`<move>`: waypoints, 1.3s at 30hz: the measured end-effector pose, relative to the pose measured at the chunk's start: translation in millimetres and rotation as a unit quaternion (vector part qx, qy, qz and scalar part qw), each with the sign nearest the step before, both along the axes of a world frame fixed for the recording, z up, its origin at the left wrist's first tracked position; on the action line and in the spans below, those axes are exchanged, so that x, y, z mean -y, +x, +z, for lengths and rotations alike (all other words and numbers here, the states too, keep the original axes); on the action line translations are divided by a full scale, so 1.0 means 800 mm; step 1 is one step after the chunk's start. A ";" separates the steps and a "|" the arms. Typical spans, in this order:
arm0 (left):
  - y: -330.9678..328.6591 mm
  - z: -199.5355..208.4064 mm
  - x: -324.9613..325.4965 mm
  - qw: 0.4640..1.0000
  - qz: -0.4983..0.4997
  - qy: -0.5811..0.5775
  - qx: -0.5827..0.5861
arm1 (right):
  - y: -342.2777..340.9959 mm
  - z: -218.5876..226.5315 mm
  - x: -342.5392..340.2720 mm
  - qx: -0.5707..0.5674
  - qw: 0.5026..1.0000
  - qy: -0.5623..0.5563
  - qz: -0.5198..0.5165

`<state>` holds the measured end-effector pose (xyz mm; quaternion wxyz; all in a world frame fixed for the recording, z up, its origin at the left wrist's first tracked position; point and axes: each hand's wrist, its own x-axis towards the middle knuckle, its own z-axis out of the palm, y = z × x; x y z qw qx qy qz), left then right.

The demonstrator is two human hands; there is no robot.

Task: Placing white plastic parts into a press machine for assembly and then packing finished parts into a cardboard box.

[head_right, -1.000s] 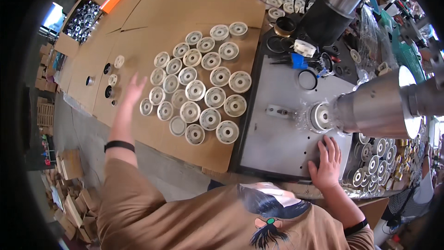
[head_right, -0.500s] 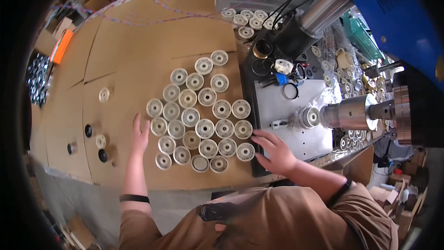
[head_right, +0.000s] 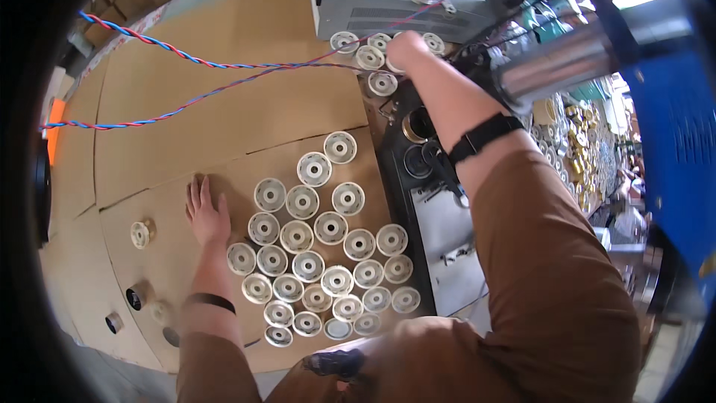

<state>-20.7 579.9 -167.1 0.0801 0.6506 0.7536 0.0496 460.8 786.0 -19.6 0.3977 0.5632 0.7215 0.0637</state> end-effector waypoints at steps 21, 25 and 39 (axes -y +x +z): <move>-0.001 -0.009 0.002 0.999 -0.020 0.039 -0.023 | 0.108 -0.112 -0.049 -0.221 0.904 0.163 -0.327; 0.001 -0.007 -0.002 0.999 -0.025 0.034 -0.026 | 0.097 -0.105 -0.036 -0.214 0.904 0.161 -0.334; 0.004 -0.006 0.002 0.999 -0.020 0.025 -0.042 | 0.117 -0.130 -0.044 -0.216 0.922 0.147 -0.285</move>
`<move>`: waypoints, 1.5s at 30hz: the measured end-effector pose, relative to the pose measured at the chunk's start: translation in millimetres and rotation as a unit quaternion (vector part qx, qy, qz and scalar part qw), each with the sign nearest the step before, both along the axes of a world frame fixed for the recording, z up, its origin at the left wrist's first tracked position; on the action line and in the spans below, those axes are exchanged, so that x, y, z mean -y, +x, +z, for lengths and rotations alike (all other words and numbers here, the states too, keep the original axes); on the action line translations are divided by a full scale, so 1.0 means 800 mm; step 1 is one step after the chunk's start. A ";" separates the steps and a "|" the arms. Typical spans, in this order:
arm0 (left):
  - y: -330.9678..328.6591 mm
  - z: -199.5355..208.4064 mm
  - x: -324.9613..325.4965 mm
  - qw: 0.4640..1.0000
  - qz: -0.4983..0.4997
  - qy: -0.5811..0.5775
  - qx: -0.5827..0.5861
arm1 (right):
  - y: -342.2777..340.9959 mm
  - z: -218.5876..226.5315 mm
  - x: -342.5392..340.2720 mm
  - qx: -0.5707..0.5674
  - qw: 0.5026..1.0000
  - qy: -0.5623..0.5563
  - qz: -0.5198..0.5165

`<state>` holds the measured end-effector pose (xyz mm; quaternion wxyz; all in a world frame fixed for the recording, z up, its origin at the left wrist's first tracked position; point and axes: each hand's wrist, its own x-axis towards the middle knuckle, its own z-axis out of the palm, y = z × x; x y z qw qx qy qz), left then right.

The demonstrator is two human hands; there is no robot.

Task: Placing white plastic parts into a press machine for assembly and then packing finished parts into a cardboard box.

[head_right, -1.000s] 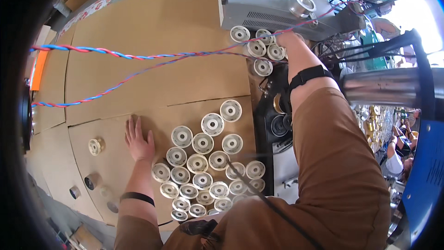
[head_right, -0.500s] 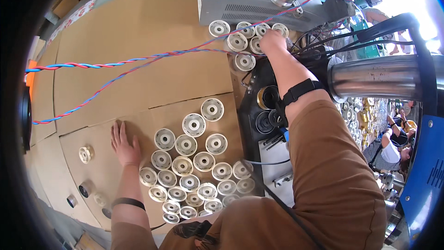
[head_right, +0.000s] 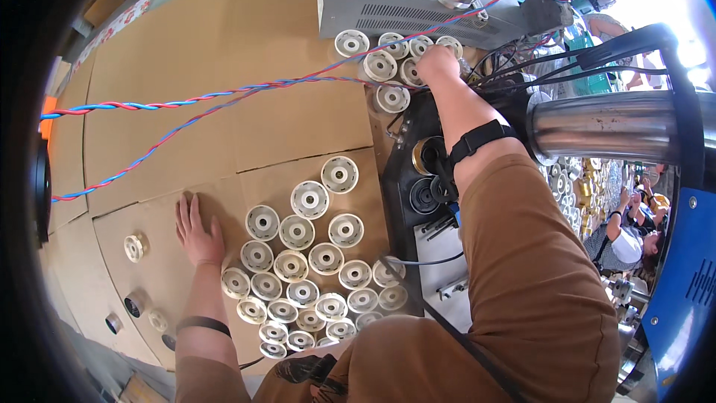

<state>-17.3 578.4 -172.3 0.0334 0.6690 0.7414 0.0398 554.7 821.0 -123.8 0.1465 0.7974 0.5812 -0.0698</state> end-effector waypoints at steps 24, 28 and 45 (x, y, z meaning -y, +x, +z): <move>0.003 0.007 -0.006 1.000 0.009 -0.019 -0.005 | -0.036 0.130 0.036 -0.212 0.961 0.153 -0.087; 0.002 0.006 -0.004 0.999 0.018 -0.030 0.010 | -0.076 0.149 0.071 -0.236 0.955 0.174 -0.036; -0.003 0.000 -0.003 1.000 0.005 -0.001 0.011 | -0.205 0.162 0.302 -0.221 0.872 0.148 0.411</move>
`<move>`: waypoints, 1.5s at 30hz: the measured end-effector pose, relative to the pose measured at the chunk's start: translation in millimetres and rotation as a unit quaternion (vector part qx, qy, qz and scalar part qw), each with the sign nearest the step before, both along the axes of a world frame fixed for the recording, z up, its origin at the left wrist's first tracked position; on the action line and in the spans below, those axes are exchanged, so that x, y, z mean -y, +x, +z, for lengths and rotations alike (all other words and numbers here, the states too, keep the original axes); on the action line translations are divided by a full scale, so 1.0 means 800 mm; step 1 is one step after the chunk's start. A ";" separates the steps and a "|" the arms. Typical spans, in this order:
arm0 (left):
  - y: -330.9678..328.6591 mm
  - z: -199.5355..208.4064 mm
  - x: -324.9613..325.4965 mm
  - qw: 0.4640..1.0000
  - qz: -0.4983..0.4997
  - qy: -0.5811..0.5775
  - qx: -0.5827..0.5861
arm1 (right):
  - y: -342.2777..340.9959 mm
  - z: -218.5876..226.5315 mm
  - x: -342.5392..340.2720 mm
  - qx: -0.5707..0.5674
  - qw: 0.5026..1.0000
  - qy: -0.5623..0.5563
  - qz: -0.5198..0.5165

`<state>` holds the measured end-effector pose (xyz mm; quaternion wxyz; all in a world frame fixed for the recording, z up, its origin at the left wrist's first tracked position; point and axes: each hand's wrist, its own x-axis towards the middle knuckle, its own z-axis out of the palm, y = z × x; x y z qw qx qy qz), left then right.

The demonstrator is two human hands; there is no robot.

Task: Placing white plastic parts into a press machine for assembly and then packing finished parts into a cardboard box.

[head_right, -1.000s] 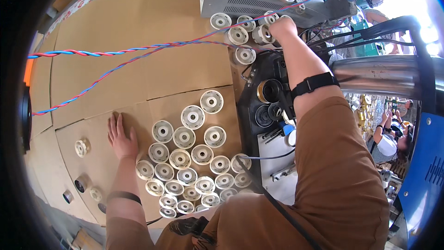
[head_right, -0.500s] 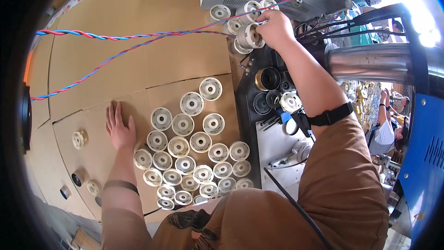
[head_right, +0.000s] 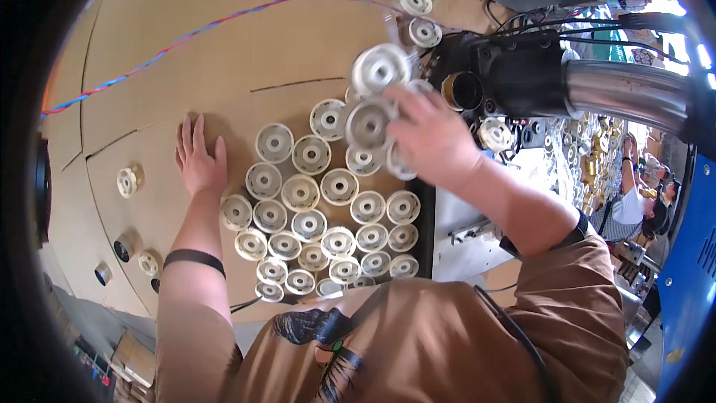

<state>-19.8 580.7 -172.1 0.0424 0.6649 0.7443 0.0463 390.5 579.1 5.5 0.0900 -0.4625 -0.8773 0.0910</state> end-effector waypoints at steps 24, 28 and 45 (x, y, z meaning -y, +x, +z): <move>-0.004 -0.015 -0.003 1.000 0.000 0.015 -0.019 | -0.102 -0.047 0.138 -0.052 0.970 -0.102 0.215; -0.003 -0.012 -0.002 1.000 0.005 0.010 -0.010 | -0.109 -0.049 0.090 -0.186 0.970 -0.095 0.121; -0.002 -0.011 -0.008 1.000 -0.001 0.028 0.010 | -0.133 -0.071 0.003 -0.060 0.949 -0.215 0.222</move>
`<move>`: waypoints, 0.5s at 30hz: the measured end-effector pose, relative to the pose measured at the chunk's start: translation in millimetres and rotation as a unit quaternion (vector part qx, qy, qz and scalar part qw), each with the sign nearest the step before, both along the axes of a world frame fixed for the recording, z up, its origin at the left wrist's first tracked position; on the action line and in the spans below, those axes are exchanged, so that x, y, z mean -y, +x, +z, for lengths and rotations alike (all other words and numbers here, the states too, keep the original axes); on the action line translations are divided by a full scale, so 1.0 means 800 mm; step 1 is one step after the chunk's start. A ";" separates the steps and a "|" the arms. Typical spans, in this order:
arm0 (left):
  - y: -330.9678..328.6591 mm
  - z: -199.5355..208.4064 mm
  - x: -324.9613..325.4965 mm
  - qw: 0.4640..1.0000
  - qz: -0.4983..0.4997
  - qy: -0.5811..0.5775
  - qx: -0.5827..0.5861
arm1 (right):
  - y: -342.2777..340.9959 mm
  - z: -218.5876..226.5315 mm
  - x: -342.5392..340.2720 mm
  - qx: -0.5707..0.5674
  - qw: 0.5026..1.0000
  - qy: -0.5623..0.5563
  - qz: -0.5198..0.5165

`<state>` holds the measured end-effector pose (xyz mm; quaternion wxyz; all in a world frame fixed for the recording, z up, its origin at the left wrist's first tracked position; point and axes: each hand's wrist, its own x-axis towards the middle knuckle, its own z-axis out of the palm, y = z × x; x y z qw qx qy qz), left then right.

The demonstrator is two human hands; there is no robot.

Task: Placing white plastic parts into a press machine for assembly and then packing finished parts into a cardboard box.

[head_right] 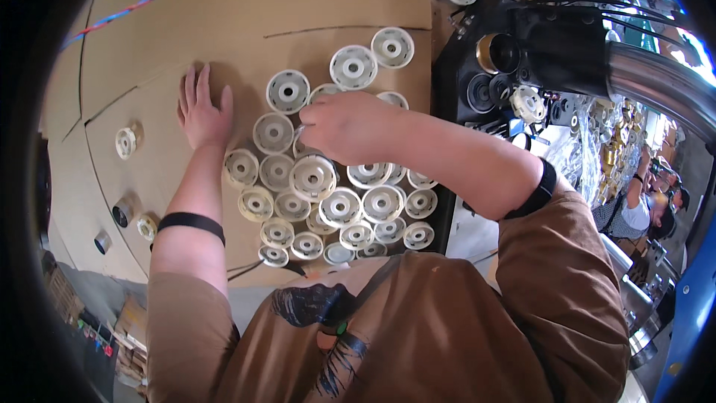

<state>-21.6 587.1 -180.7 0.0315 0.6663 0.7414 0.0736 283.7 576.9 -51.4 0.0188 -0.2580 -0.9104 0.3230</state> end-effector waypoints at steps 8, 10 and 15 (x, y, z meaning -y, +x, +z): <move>0.003 0.010 0.012 1.000 0.010 -0.025 0.003 | 0.103 0.023 -0.140 0.022 0.881 0.120 -0.457; 0.004 0.010 0.010 1.000 0.008 -0.022 0.003 | 0.144 0.023 -0.176 0.114 0.828 0.138 -0.531; 0.006 0.011 0.005 1.000 0.005 -0.023 -0.015 | 0.243 0.033 -0.227 0.171 0.726 0.288 -0.601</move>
